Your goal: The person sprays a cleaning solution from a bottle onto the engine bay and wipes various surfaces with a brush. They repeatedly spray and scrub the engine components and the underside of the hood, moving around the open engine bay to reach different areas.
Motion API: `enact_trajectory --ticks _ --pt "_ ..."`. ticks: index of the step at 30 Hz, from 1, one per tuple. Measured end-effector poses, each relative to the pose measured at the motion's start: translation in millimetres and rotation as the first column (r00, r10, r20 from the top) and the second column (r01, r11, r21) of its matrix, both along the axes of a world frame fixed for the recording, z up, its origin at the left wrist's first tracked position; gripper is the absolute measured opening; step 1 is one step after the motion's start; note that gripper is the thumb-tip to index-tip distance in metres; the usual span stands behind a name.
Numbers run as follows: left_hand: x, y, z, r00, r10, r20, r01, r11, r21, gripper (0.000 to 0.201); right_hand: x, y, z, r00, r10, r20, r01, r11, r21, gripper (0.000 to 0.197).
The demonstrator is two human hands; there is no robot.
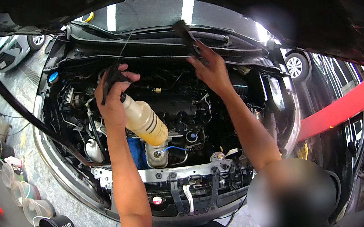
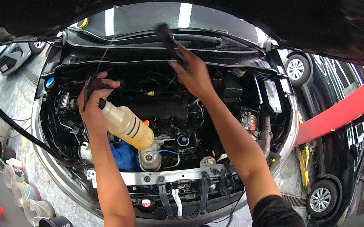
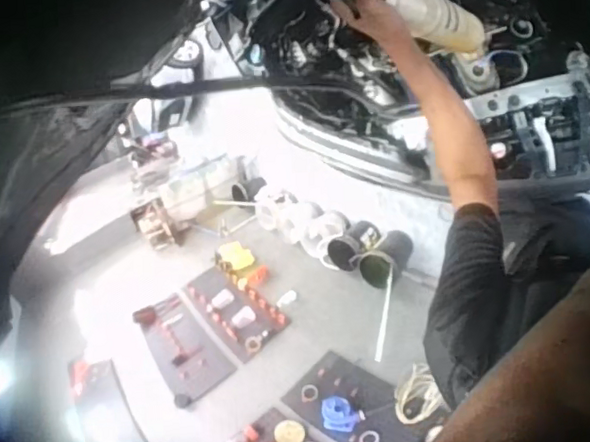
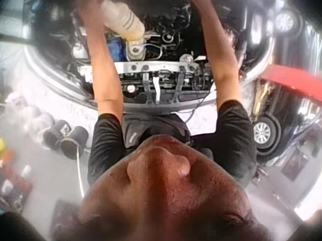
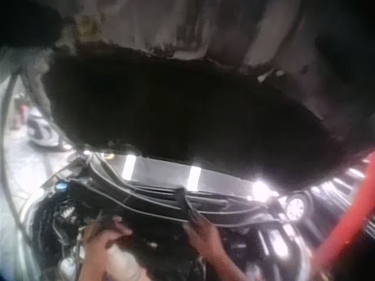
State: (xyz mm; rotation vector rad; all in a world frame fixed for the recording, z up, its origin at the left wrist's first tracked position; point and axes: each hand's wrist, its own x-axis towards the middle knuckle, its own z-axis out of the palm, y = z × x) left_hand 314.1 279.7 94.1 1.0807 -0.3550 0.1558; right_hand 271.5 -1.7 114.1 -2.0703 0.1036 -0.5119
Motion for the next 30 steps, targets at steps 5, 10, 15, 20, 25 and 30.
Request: enact_trajectory --ticks 5,10,15,20,25,30 --pt "16 7 -4 0.999 -0.050 -0.018 0.049 0.999 -0.022 0.044 149 38 21 0.951 0.081 0.300 -0.013 0.975 -0.221 0.048" --pt "8 19 -17 0.999 0.014 0.039 -0.022 0.981 0.194 0.043 167 13 -25 0.776 -0.319 0.545 0.348 0.936 0.052 0.046" --pt "-10 -4 -27 0.999 0.032 0.033 -0.040 0.958 0.284 0.051 245 81 -39 0.866 -0.131 0.482 0.329 0.875 -0.355 0.042" --pt "-22 9 -49 0.995 0.093 -0.028 -0.088 0.986 0.144 0.052 221 46 -38 0.873 -0.403 0.276 0.399 0.914 0.071 0.039" --pt "-25 -14 -71 1.000 0.008 -0.021 -0.003 0.976 0.216 0.048 220 52 -38 0.870 -0.129 0.476 0.281 0.923 -0.263 0.045" --pt "-32 -17 -89 1.000 0.002 -0.028 0.004 0.976 0.220 0.049 172 2 -15 0.838 -0.172 0.517 0.181 0.983 0.033 0.038"
